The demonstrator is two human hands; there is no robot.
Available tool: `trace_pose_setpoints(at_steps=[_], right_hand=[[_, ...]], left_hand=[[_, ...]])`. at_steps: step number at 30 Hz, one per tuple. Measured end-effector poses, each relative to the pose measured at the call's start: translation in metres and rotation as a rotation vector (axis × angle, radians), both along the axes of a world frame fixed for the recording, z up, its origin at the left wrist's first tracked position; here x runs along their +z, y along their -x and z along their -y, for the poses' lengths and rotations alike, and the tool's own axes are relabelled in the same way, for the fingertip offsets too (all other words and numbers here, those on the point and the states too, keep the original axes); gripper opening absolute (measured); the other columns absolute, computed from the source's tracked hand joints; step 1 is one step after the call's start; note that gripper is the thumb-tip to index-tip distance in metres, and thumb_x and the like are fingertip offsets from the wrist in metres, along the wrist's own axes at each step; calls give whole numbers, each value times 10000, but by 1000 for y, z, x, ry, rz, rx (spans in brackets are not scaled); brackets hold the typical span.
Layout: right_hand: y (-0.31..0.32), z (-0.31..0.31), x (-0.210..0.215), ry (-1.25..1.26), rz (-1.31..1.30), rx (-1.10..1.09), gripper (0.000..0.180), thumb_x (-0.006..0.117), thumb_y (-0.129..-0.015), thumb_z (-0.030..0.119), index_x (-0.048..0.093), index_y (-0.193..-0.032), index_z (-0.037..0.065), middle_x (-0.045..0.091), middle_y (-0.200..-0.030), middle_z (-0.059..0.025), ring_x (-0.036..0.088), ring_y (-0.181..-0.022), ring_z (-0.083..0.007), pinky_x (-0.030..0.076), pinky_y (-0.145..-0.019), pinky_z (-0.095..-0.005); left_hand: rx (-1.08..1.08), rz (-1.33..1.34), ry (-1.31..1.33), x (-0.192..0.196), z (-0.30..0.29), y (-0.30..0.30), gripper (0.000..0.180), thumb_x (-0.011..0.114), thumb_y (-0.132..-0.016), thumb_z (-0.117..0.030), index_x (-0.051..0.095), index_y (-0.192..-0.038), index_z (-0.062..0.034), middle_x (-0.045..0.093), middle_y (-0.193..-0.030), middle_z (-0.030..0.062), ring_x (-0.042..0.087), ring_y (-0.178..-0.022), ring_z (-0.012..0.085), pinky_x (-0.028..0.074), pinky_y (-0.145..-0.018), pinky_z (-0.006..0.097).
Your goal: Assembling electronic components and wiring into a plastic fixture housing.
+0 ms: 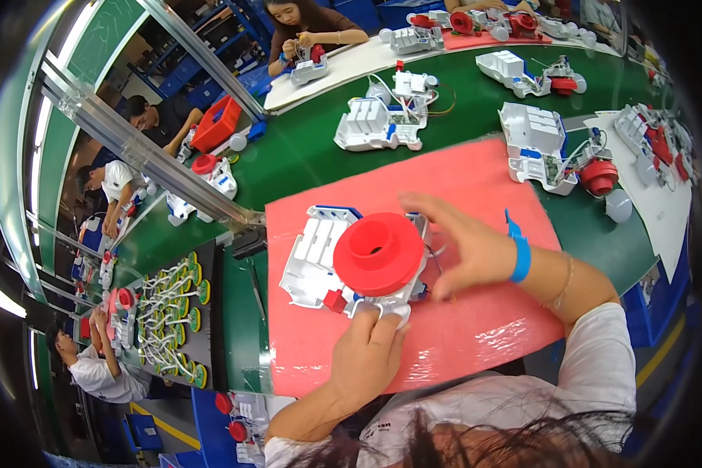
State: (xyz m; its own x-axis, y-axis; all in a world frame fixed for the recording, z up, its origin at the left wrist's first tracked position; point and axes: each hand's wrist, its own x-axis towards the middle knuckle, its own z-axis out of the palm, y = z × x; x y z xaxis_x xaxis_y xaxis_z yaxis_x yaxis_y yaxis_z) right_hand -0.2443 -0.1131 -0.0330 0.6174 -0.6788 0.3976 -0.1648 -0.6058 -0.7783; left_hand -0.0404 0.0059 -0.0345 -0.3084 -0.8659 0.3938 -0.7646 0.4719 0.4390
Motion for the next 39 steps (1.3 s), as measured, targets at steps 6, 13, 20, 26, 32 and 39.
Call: trace_pose_setpoints(at_steps=[6, 13, 20, 26, 32, 39], right_hand=[[2, -2, 5, -318, 197, -95, 794, 804, -620, 285, 375, -1214, -19, 482, -1147, -153, 479, -1069, -203, 399, -908, -310], [22, -15, 39, -245, 414, -191, 756, 812, -603, 324, 401, -1162, 24, 519, -1069, -117, 505, -990, -170, 426, -849, -286], [24, 49, 3, -654, 776, -265, 565, 652, -774, 372, 428, -1175, 43, 549, -1010, -57, 514, -951, -122, 425, -814, -276], [23, 97, -41, -784, 843, -226, 665, 498, -785, 586, 406, -1267, 137, 533, -1177, -20, 501, -1050, -183, 339, -930, -357], [29, 103, -49, -897, 1001, -159, 597, 438, -814, 593, 417, -1265, 202, 511, -1208, -6, 480, -1100, -186, 364, -915, -392], [33, 108, -63, -854, 1139, -46, 446, 427, -872, 497, 522, -1134, 147, 603, -1059, -24, 574, -961, -165, 454, -850, -326]], left_hand=[[-88, 101, 0, 27, 14, 27, 248, 668, -720, -101, 533, -919, -41, 498, -823, 112, 549, -685, 286, 452, -539, 346], [-187, 316, 241, 62, 20, 27, 262, 684, -681, -110, 544, -898, -70, 513, -849, 103, 551, -728, 281, 447, -563, 352], [-267, 271, 258, 33, 98, 17, 212, 625, -738, -105, 513, -910, -51, 492, -916, 118, 525, -829, 306, 473, -614, 379], [-418, 151, 151, 3, 161, -16, 278, 608, -773, -43, 459, -1007, -34, 470, -1037, 166, 479, -967, 322, 446, -796, 373], [-308, -283, -3, -44, 187, -14, 214, 531, -820, -60, 471, -1025, -40, 436, -1067, 139, 453, -1000, 285, 411, -837, 350], [-129, -394, -182, -49, 128, 9, 182, 492, -787, 13, 491, -963, -35, 446, -1012, 163, 480, -895, 297, 421, -780, 385]])
